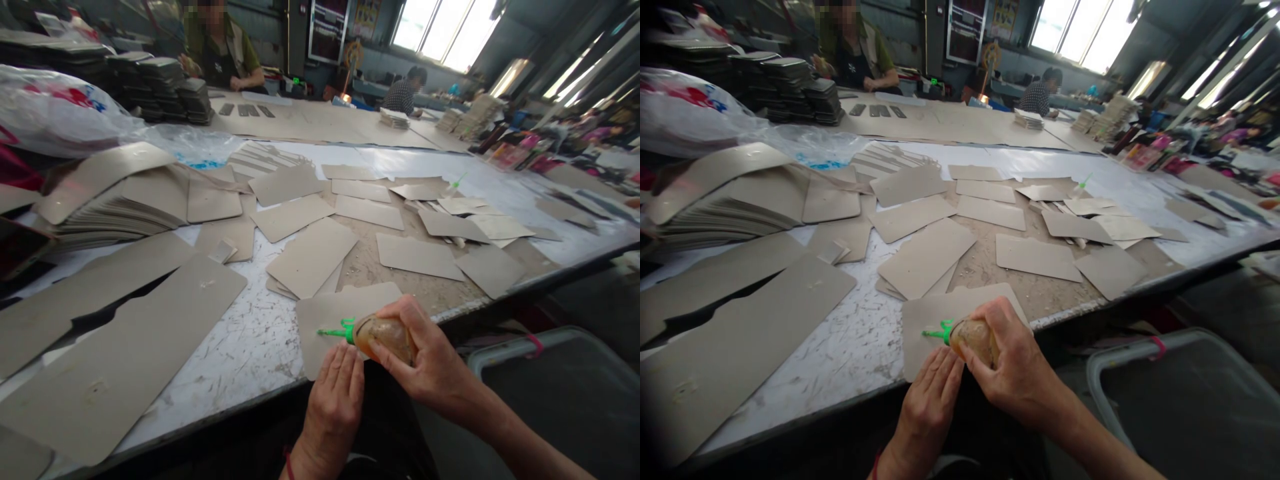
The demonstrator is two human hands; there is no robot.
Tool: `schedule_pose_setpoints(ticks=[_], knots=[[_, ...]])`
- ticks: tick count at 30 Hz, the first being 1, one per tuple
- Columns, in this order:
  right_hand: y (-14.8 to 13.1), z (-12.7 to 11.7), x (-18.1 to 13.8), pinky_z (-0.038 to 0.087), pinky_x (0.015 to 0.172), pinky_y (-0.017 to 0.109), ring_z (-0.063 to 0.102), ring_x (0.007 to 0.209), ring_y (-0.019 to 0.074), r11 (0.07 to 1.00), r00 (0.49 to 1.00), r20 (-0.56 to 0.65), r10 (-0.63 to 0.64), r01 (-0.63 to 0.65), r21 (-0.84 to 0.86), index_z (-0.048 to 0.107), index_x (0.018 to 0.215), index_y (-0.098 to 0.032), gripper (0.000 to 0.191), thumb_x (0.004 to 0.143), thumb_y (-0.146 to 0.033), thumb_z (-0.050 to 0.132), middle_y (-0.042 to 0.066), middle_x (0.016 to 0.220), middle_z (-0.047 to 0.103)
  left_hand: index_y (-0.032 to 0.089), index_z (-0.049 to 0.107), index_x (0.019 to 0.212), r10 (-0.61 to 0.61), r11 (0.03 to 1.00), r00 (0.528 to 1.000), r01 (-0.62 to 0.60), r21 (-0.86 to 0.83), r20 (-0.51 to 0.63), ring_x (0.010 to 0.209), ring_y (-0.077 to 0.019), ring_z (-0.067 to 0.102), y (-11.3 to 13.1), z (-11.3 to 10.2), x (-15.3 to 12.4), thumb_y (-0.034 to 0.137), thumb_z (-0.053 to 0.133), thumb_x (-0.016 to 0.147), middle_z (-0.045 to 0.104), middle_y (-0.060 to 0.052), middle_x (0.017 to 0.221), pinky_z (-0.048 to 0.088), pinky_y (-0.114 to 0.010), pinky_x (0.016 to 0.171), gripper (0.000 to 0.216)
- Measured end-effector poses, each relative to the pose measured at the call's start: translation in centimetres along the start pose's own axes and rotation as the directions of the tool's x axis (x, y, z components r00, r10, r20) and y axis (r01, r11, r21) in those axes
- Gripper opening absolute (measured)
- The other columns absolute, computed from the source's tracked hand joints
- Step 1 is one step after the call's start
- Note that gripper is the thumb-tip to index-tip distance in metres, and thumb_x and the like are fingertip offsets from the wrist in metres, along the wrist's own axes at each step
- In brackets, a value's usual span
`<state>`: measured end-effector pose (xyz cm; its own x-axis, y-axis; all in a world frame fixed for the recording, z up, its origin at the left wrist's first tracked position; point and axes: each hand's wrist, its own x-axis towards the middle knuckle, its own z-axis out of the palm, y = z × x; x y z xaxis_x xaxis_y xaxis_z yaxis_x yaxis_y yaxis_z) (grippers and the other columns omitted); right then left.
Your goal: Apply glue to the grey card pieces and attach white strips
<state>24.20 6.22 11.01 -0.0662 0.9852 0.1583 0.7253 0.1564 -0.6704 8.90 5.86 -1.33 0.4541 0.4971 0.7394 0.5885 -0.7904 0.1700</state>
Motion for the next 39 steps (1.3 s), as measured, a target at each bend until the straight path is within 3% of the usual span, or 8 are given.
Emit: schedule_pose_setpoints(ticks=[7, 17, 21, 23, 25, 29, 34, 39], knots=[[-0.3, -0.3, -0.1, 0.048, 0.075, 0.033, 0.056, 0.081, 0.0185, 1.0, 0.999, 0.036, -0.006, 0.006, 0.014, 0.049, 0.099, -0.023, 0.016, 0.087, -0.019, 0.058, 0.003, 0.092, 0.053, 0.003, 0.066, 0.102, -0.019, 1.0, 0.999, 0.019, -0.007, -0.026, 0.102, -0.0271, 0.069, 0.2, 0.0, 0.0, -0.001, 0.041, 0.09, 0.074, -0.017, 0.1, 0.059, -0.039, 0.088, 0.027], [0.5, -0.7, -0.2, 0.048, 0.073, 0.033, 0.056, 0.081, 0.0196, 0.998, 1.0, -0.029, -0.01, 0.009, -0.057, 0.048, 0.099, -0.023, 0.017, 0.086, -0.019, 0.057, 0.003, 0.091, 0.053, 0.002, 0.065, 0.104, 0.009, 1.0, 1.0, -0.009, 0.01, -0.016, 0.104, -0.0268, 0.068, 0.0, -0.2, 0.5, -0.001, 0.038, 0.091, 0.072, -0.018, 0.107, 0.06, -0.039, 0.086, 0.031], [0.2, -0.2, -0.6, 0.048, 0.069, 0.031, 0.057, 0.08, 0.0186, 1.0, 1.0, -0.004, 0.023, -0.022, 0.022, 0.049, 0.099, -0.023, 0.015, 0.086, -0.021, 0.057, 0.003, 0.092, 0.055, 0.003, 0.066, 0.1, 0.005, 1.0, 1.0, -0.005, 0.008, -0.025, 0.099, -0.0277, 0.07, 0.0, 0.0, 0.4, 0.0, 0.04, 0.091, 0.074, -0.017, 0.099, 0.061, -0.04, 0.082, 0.028], [0.2, 0.2, -0.7, 0.048, 0.062, 0.028, 0.056, 0.073, 0.0167, 0.99, 0.995, -0.048, 0.085, -0.079, 0.115, 0.049, 0.101, -0.023, 0.018, 0.085, -0.023, 0.058, 0.002, 0.089, 0.056, 0.003, 0.066, 0.1, 0.021, 1.0, 0.999, -0.021, 0.017, -0.031, 0.098, -0.0277, 0.07, 0.0, 0.0, 0.3, -0.002, 0.04, 0.09, 0.075, -0.016, 0.099, 0.061, -0.04, 0.082, 0.028], [0.7, 0.2, -0.8, 0.045, 0.055, 0.025, 0.053, 0.064, 0.014, 0.957, 0.968, -0.151, 0.199, -0.159, 0.243, 0.048, 0.102, -0.024, 0.021, 0.086, -0.029, 0.06, -0.001, 0.082, 0.056, 0.003, 0.065, 0.104, 0.044, 0.999, 0.999, -0.043, 0.029, -0.018, 0.103, -0.0274, 0.068, -0.2, 0.1, 0.3, -0.004, 0.038, 0.089, 0.073, -0.017, 0.104, 0.061, -0.04, 0.084, 0.031], [2.7, -2.2, -1.8, 0.044, 0.053, 0.022, 0.053, 0.061, 0.0132, 0.887, 0.86, -0.341, 0.38, -0.234, 0.399, 0.048, 0.101, -0.024, 0.026, 0.086, -0.039, 0.063, -0.003, 0.075, 0.057, 0.002, 0.063, 0.112, 0.089, 0.995, 0.995, -0.09, 0.035, 0.049, 0.112, -0.0266, 0.064, -0.8, -0.2, -0.1, -0.009, 0.036, 0.087, 0.07, -0.017, 0.114, 0.057, -0.04, 0.091, 0.039], [5.7, -5.7, -4.9, 0.043, 0.054, 0.024, 0.052, 0.062, 0.0141, 0.9, 0.794, -0.429, 0.431, -0.342, 0.271, 0.051, 0.102, -0.025, 0.03, 0.083, -0.044, 0.064, -0.003, 0.075, 0.055, 0.002, 0.06, 0.119, 0.183, 0.979, 0.971, -0.194, 0.064, 0.154, 0.117, -0.0288, 0.061, -1.6, -0.3, -1.4, -0.004, 0.04, 0.087, 0.066, -0.019, 0.121, 0.055, -0.04, 0.093, 0.038], [6.9, -6.4, -6.6, 0.044, 0.055, 0.027, 0.053, 0.063, 0.0157, 0.903, 0.811, -0.404, 0.424, -0.41, 0.127, 0.05, 0.101, -0.023, 0.028, 0.083, -0.042, 0.061, -0.001, 0.077, 0.056, 0.003, 0.057, 0.123, 0.156, 0.98, 0.967, -0.177, 0.09, 0.201, 0.12, -0.0322, 0.058, -0.4, 1.0, 0.2, 0.005, 0.054, 0.086, 0.064, -0.02, 0.125, 0.055, -0.043, 0.094, 0.037]])
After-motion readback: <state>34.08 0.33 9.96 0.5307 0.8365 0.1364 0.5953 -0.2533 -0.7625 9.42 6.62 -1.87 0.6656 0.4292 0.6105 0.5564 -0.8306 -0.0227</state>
